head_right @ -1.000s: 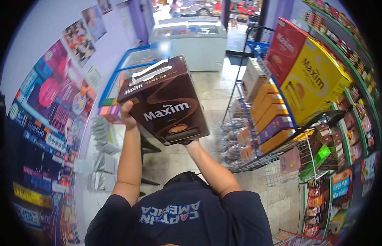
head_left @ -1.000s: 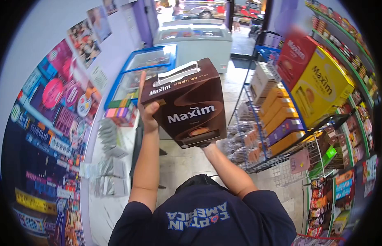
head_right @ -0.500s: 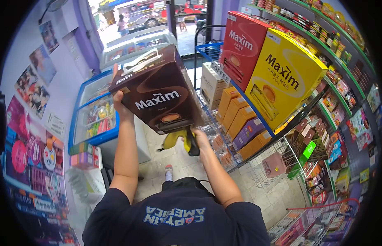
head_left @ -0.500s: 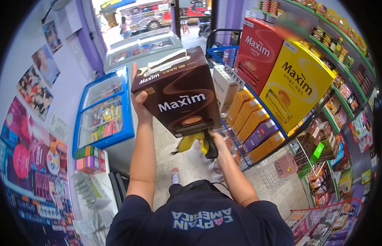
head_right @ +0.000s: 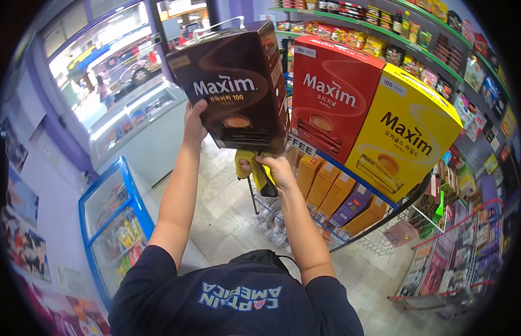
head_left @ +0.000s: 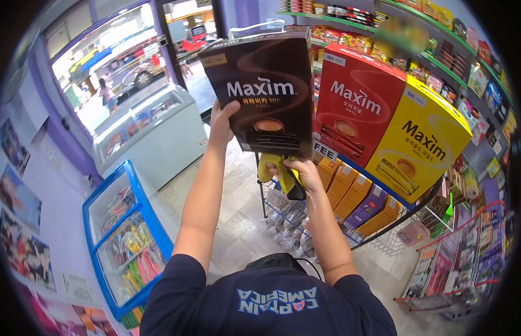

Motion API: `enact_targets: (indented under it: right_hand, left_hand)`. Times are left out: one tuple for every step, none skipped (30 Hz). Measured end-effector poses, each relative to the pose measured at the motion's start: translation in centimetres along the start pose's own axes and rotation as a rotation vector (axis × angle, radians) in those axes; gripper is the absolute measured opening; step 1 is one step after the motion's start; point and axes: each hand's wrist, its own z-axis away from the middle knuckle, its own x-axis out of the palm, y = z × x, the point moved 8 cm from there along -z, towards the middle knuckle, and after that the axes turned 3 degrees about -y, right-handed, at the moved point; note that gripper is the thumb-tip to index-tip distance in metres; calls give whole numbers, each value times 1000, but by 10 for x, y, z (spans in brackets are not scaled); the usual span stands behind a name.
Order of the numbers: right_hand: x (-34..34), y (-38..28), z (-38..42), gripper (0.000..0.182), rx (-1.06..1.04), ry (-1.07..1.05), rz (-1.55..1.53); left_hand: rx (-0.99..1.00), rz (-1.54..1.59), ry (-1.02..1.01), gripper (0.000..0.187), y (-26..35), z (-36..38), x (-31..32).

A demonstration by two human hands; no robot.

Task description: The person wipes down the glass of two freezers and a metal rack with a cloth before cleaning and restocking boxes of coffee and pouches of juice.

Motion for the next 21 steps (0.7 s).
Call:
enact_targets:
  right_hand:
    - [-2,3,-6,41,0,4,33]
    - [-7,15,-6,45,68,16,41]
    - [-12,26,-6,47,67,-18,40]
    - [-18,36,-2,46,72,-7,31]
    - [-23,45,4,45,76,3,21]
    - [-30,55,10,45,91,6,15]
    - [-36,64,17,45,106,9,8]
    - [-45,71,25,44,129,78,5]
    - [-52,77,33,43,149,116,10]
    - [-58,81,41,43,167,166,18]
    - [-62,82,48,43,187,214,23]
    - [-65,83,53,43,165,232,6]
    - [-68,84,57,42,142,246,-10]
    - [-69,83,59,42,121,260,-28]
    - [-69,81,61,42,120,265,-19]
    - [-69,78,63,42,119,268,-9]
    - [-67,76,64,41,121,270,2]
    - [-65,75,64,41,122,271,-16]
    - [-66,77,64,41,116,269,-16]
    - [-68,80,62,41,109,266,-17]
    - [-69,82,60,41,103,262,-18]
  left_hand:
    - [-1,37,-7,54,-7,-20,-4]
    - [-2,57,-59,54,-18,-42,-9]
    - [3,35,-97,53,-24,-61,-11]
    - [8,13,-134,53,-31,-77,-11]
    - [15,-8,-172,52,-38,-93,-9]
    - [7,6,-206,53,-46,-106,-7]
    - [-19,4,-228,53,-55,-118,-5]
    - [-46,1,-248,54,-65,-127,-4]
    - [-72,-4,-266,54,-76,-136,-3]
    - [-104,29,-281,53,-96,-145,-7]
    - [-144,85,-292,53,-109,-146,-4]
    - [-184,138,-301,52,-122,-146,0]
    - [-224,189,-309,52,-133,-146,2]
    - [-242,208,-329,52,-142,-146,2]
    - [-257,207,-351,52,-149,-147,0]
    - [-270,205,-373,53,-155,-148,-3]
    - [-282,203,-392,54,-158,-147,-4]
    - [-272,193,-402,54,-160,-145,-6]
    - [-275,190,-402,54,-162,-145,-8]
    - [-279,185,-403,54,-161,-146,-8]
    - [-283,179,-403,54,-161,-147,-8]
